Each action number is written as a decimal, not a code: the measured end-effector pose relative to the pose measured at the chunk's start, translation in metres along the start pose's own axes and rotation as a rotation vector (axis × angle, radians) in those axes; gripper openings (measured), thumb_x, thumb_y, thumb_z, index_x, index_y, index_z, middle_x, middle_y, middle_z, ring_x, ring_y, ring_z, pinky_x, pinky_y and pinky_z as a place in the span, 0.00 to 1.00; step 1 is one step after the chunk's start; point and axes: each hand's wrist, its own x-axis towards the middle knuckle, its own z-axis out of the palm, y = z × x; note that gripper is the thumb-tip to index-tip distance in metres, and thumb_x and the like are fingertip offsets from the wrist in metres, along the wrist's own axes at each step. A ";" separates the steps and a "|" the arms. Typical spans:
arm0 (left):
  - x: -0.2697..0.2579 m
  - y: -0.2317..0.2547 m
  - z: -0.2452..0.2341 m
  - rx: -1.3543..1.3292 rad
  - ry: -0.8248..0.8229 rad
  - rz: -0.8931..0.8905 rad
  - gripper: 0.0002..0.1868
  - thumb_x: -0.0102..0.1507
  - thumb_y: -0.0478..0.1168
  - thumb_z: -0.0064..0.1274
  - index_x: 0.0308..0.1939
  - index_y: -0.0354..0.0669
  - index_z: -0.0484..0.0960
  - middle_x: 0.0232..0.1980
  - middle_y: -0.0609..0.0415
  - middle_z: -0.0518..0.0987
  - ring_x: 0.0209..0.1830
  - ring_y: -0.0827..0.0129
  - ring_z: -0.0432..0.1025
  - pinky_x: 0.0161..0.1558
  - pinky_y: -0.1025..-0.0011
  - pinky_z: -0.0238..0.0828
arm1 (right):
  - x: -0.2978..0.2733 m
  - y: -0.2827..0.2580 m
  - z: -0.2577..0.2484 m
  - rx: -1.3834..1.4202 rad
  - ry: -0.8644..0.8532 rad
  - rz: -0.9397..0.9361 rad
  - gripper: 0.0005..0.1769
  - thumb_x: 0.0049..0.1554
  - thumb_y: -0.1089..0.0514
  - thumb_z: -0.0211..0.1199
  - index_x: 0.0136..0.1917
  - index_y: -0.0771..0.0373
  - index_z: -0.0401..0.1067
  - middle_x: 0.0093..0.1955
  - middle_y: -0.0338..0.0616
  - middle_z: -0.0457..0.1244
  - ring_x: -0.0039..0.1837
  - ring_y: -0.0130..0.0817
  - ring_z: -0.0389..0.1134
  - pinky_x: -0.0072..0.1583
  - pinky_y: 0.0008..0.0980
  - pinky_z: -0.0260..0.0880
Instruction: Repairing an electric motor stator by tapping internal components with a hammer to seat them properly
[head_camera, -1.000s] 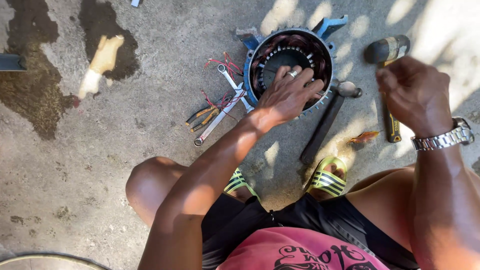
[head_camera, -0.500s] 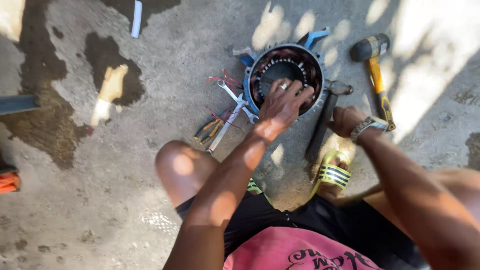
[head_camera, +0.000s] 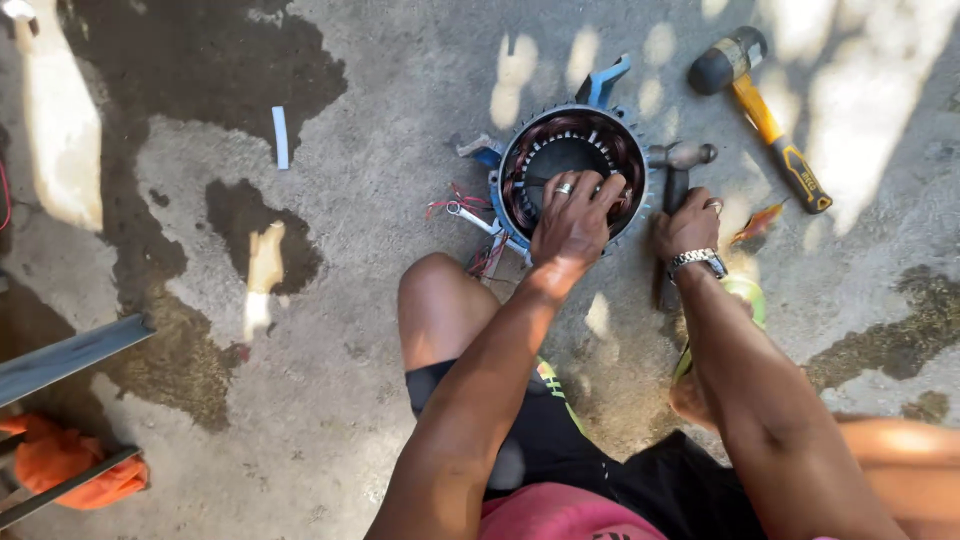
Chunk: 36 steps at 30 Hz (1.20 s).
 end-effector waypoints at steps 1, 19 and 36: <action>-0.003 0.000 0.001 0.004 0.005 -0.016 0.22 0.61 0.34 0.49 0.58 0.60 0.75 0.45 0.57 0.73 0.53 0.59 0.73 0.63 0.57 0.70 | 0.002 0.007 0.009 -0.027 -0.050 0.045 0.30 0.57 0.51 0.69 0.61 0.64 0.55 0.59 0.63 0.57 0.61 0.74 0.65 0.60 0.65 0.71; 0.005 0.005 -0.014 0.046 0.014 -0.053 0.15 0.64 0.36 0.50 0.53 0.58 0.76 0.44 0.55 0.75 0.53 0.56 0.75 0.68 0.55 0.70 | -0.113 -0.060 -0.160 1.193 -0.217 0.184 0.16 0.58 0.63 0.61 0.56 0.59 0.57 0.35 0.46 0.60 0.32 0.31 0.67 0.34 0.30 0.76; 0.000 0.008 -0.025 0.028 -0.237 -0.148 0.09 0.71 0.46 0.44 0.53 0.51 0.75 0.47 0.49 0.76 0.61 0.47 0.73 0.74 0.46 0.59 | -0.140 -0.027 -0.150 1.202 -0.330 -0.176 0.04 0.69 0.61 0.53 0.57 0.62 0.62 0.28 0.50 0.56 0.23 0.36 0.61 0.29 0.32 0.66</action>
